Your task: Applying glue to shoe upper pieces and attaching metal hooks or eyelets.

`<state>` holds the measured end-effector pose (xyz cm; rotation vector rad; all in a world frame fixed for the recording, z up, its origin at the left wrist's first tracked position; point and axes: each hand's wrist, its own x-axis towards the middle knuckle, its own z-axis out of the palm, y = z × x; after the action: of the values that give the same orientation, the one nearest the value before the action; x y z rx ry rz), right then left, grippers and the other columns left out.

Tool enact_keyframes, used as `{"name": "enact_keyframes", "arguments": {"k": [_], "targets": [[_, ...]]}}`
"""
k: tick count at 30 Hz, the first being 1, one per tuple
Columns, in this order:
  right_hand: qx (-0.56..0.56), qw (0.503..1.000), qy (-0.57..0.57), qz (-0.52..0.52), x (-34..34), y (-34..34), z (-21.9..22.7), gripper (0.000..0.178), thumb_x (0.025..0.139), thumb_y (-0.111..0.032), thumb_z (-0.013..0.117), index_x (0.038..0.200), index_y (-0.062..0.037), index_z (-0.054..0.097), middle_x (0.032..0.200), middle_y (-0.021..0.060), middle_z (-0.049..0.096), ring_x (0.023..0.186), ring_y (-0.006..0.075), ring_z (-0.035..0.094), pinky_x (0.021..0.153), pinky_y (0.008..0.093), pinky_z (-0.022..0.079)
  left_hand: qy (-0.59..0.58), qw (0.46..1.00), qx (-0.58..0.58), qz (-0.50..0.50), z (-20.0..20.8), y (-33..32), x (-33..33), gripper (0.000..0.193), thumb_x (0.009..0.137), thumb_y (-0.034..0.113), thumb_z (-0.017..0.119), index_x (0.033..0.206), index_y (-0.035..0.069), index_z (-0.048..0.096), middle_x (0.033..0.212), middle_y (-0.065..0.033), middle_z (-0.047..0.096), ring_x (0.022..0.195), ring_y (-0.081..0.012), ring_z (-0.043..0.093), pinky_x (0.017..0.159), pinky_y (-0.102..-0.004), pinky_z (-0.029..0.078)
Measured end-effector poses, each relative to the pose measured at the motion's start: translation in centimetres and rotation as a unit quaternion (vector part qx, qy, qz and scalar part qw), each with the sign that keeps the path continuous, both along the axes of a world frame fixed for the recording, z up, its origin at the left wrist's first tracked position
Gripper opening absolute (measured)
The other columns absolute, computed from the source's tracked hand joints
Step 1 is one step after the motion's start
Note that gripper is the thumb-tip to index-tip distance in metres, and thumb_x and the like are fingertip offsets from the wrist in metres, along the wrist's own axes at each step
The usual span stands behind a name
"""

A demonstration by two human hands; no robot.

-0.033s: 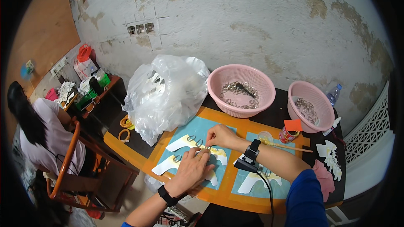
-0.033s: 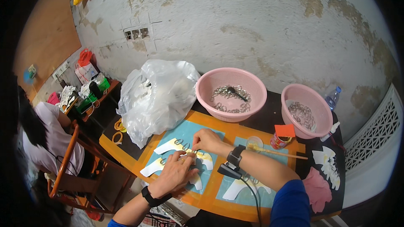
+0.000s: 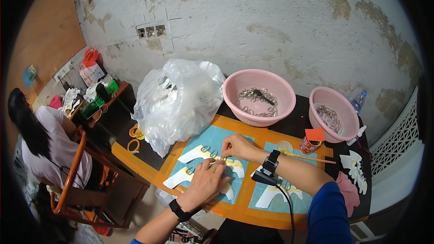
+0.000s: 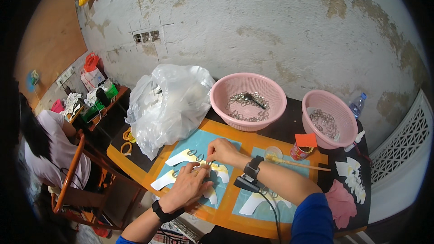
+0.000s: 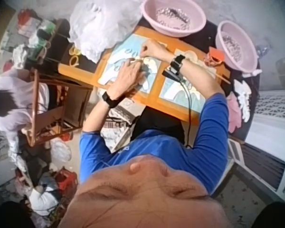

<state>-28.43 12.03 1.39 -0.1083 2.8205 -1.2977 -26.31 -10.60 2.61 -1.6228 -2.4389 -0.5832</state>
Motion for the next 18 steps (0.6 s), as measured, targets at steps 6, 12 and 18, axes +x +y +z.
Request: {"name": "enact_keyframes", "arguments": {"k": [6,12,18], "targets": [[0.008,1.0,-0.004,-0.005,0.2,0.0,0.3,0.019,0.074,-0.015,0.085,0.078,-0.0004,0.073,0.075,0.0132,0.072,0.073,0.025,0.07,0.068,0.0373,0.053,-0.026,1.0,0.01,-0.003,0.1,0.0,-0.2,0.033,0.092,0.023,0.07,0.114,0.001,0.059,0.118,-0.0137,0.067,0.116,-0.0353,0.055,0.093,-0.0447,0.043],[-0.009,0.999,-0.005,0.038,0.0,0.8,0.0,0.014,0.081,-0.011,0.08,0.084,0.0012,0.074,0.076,0.0097,0.072,0.072,0.0144,0.066,0.067,0.0307,0.053,-0.044,0.999,0.014,-0.009,0.3,0.0,-0.4,0.029,0.091,0.021,0.072,0.108,0.002,0.059,0.117,-0.0144,0.067,0.116,-0.0359,0.055,0.093,-0.045,0.043],[-0.019,0.999,-0.024,0.041,0.0,0.9,-0.1,0.011,0.082,-0.008,0.078,0.089,0.0006,0.075,0.08,0.0078,0.073,0.074,0.0133,0.065,0.069,0.0295,0.053,-0.057,0.998,0.016,-0.009,0.3,0.0,-0.4,0.029,0.091,0.02,0.072,0.109,0.002,0.059,0.116,-0.0143,0.067,0.115,-0.037,0.055,0.094,-0.0455,0.043]]}}
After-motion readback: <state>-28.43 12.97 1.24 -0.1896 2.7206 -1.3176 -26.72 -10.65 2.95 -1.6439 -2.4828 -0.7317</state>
